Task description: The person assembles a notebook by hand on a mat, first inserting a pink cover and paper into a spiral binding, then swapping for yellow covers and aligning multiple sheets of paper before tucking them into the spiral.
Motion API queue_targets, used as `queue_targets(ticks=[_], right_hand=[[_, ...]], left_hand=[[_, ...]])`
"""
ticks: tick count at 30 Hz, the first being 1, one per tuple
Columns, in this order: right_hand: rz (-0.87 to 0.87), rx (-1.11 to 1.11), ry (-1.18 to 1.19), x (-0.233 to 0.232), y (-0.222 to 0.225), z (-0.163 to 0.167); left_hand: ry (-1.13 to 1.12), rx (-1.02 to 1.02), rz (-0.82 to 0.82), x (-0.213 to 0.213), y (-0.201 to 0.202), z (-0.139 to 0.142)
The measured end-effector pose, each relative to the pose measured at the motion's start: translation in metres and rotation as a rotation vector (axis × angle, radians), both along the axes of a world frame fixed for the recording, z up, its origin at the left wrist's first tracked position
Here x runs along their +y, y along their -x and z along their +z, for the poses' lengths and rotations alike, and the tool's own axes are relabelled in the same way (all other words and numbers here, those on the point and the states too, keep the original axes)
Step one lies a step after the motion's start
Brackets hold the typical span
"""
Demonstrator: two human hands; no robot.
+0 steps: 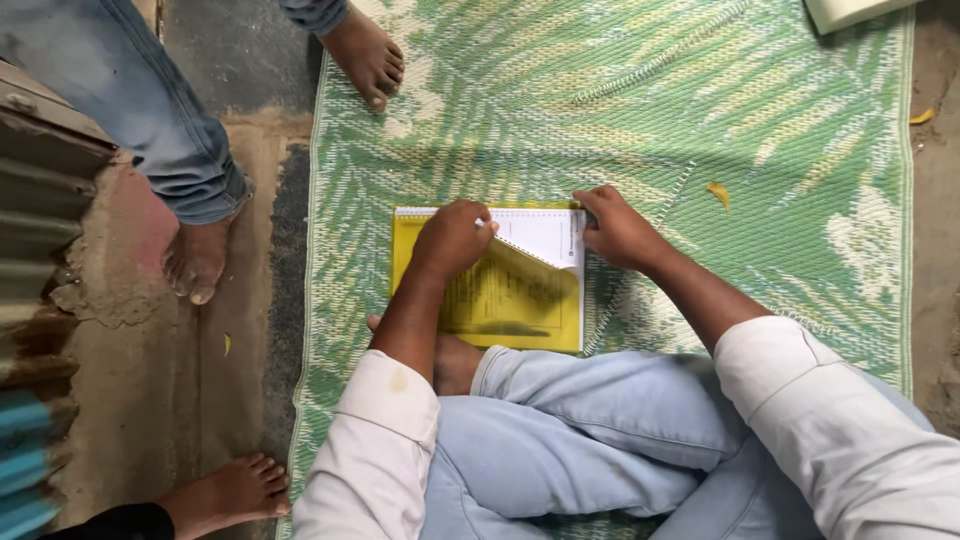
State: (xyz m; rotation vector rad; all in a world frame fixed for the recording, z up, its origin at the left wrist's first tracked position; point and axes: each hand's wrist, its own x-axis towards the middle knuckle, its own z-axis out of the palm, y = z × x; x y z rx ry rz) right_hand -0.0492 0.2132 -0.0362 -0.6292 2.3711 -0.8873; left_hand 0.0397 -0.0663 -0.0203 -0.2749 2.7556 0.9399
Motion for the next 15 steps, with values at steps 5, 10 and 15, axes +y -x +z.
queue_targets(ticks=[5,10,15], right_hand=[[0.015,0.042,-0.109,-0.012,-0.011,0.024],[0.035,0.056,-0.108,-0.015,-0.013,0.036],[0.010,0.022,-0.048,-0.011,-0.011,0.030]], left_hand=[[0.046,0.115,-0.060,0.006,0.001,-0.015],[0.122,0.126,-0.111,0.009,0.001,-0.035],[0.076,0.139,-0.061,0.007,-0.002,-0.036]])
